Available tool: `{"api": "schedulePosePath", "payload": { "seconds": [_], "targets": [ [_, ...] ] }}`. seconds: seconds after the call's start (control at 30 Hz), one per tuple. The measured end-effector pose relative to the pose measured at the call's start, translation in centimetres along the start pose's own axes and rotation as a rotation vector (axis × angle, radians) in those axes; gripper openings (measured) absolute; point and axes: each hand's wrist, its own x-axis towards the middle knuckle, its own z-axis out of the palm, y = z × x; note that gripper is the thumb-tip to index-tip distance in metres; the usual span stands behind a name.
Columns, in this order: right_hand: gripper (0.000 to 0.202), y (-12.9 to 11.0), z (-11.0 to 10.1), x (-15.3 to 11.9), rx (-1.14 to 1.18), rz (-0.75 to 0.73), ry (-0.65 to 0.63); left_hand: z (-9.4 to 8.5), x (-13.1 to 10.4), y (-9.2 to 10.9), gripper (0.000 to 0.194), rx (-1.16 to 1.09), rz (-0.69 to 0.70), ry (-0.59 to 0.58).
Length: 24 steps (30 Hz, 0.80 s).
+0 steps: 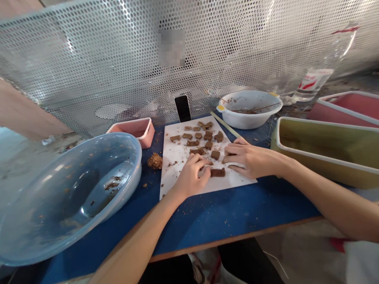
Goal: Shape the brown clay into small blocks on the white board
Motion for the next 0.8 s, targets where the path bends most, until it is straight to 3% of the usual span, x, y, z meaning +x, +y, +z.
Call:
{"api": "schedulePosePath", "payload": {
  "seconds": [0.13,0.27,0.53,0.8],
  "targets": [
    [0.026,0.2,-0.3,-0.1,0.043,0.028,-0.069,-0.2,-0.2,0.7,0.032,0.134,0.205,-0.184],
    [0.026,0.1,0.1,0.1,0.019,0.042,-0.059,0.0,-0.4,0.8,0.04,0.196,0.238,-0.235],
    [0.026,-0.6,2.0,0.4,-0.041,0.099,-0.011,0.1,-0.3,0.7,0.036,0.267,0.252,-0.202],
    [0.033,-1.5,3.2,0.9,-0.195,0.103,-0.02,0.0,-0.2,-0.3,0.032,0.291,0.167,0.015]
  ]
}}
